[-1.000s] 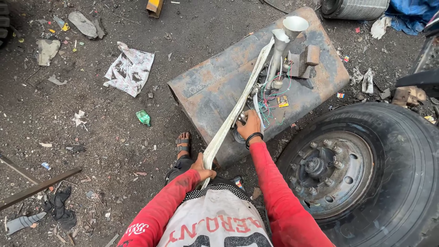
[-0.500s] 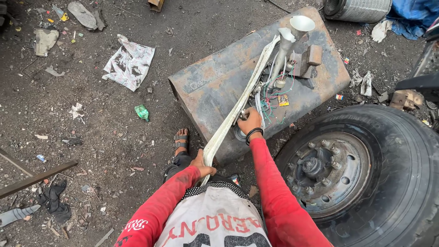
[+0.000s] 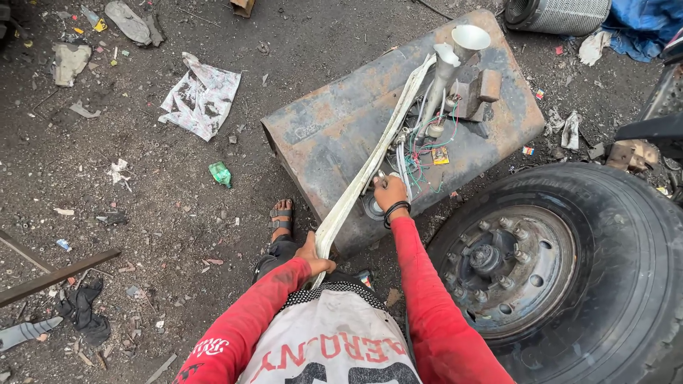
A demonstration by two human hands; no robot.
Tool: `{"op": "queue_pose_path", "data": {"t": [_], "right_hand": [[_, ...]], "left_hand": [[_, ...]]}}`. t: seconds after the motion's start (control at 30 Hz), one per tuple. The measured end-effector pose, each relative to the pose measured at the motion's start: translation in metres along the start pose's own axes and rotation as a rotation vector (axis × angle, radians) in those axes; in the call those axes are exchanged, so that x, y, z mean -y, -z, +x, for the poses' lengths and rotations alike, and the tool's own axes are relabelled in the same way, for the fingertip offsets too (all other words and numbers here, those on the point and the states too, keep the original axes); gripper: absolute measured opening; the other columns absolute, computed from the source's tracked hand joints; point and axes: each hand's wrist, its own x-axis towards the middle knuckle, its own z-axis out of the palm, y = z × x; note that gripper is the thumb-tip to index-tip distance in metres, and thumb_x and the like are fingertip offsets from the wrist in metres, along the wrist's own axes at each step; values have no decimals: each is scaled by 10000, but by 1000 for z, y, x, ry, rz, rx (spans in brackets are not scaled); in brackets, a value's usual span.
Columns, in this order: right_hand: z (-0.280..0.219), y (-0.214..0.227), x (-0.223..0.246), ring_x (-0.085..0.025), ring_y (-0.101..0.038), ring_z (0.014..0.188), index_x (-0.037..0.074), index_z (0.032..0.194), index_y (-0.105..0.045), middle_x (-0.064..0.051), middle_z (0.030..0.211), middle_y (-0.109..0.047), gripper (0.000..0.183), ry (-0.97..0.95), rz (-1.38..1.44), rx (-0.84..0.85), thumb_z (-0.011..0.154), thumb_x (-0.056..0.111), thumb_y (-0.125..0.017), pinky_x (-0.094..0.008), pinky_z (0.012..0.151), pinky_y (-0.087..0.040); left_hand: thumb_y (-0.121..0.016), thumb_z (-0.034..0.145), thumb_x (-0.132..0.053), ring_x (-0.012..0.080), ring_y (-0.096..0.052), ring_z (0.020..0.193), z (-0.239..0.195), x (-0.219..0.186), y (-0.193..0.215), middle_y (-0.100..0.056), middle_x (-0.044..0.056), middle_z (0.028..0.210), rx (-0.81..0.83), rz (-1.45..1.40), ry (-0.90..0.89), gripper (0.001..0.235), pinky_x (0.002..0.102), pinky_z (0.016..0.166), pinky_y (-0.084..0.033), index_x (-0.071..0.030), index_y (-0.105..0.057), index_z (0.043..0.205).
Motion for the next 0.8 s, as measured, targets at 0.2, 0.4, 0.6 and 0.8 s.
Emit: {"op": "queue_pose_path", "data": {"t": [0.2,0.4,0.6,0.8], "right_hand": [[-10,8,21,-366,-675,767,-10,816,-668,-183,813,-670,192,101,63,-111,735,129,-772,-436,710,-505],[-6,7,22,-352,-670,760,3,804,-645,-168,792,-664,259,138,40,-120,642,122,-809,-426,713,-519],[6,3,3,-379,-676,778,4,859,-703,-212,782,-687,252,30,15,78,850,234,-805,-458,733,-515],[6,-3,6,-373,-702,735,-18,793,-707,-197,734,-698,222,35,25,-58,697,179,-745,-441,708,-546]], "left_hand": [[-882,614,-254,338,-570,1272,17,19,-9,-541,239,1380,-32,-36,-61,1321,328,1051,-454,-20,-15,1583],[-829,582,-249,342,-671,1147,0,2,-1,-663,214,1217,-17,-16,-15,1085,357,967,-517,-80,-259,1490],[-828,577,-237,347,-667,1149,-2,-1,3,-668,217,1212,-30,-15,-21,1038,364,963,-520,-77,-307,1461],[-869,596,-255,339,-586,1266,14,10,-5,-565,238,1366,-34,-23,-33,1307,342,1050,-467,-34,-49,1589]]}}
